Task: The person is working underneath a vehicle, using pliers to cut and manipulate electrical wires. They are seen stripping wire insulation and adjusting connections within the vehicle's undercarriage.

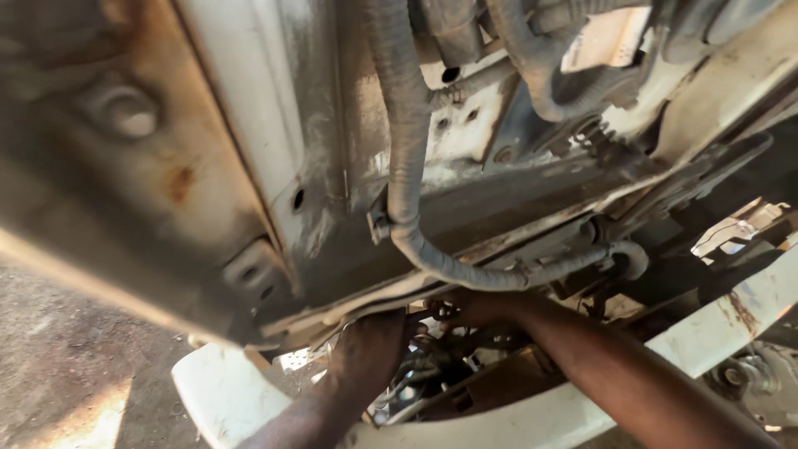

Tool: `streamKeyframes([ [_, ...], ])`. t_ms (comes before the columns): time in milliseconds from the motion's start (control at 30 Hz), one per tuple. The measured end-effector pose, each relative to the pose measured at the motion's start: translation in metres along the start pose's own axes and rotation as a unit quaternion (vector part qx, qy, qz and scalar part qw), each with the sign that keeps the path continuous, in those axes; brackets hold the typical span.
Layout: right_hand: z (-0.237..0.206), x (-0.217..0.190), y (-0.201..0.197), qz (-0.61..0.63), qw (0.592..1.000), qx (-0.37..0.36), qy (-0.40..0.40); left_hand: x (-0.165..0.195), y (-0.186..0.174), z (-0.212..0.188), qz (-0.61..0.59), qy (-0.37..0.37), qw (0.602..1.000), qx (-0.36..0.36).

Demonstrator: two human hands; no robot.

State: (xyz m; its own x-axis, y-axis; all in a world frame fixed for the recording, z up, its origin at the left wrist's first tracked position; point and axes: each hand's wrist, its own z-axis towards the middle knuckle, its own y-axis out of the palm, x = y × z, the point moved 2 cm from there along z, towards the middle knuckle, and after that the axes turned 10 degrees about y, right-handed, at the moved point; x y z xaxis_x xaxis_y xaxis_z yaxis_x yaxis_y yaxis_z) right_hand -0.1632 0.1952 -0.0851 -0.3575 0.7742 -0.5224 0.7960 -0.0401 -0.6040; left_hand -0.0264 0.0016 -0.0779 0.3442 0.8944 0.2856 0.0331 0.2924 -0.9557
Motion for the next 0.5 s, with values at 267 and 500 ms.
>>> streamKeyframes([
  [267,-0.099,-0.02,-0.021,-0.323,0.874,0.321,-0.171,0.001,-0.008,-0.004,0.215,0.087,0.931,0.283],
  [500,-0.174,-0.077,-0.032,-0.445,0.667,0.51,-0.311,0.004,0.012,-0.014,0.249,0.151,0.903,0.316],
])
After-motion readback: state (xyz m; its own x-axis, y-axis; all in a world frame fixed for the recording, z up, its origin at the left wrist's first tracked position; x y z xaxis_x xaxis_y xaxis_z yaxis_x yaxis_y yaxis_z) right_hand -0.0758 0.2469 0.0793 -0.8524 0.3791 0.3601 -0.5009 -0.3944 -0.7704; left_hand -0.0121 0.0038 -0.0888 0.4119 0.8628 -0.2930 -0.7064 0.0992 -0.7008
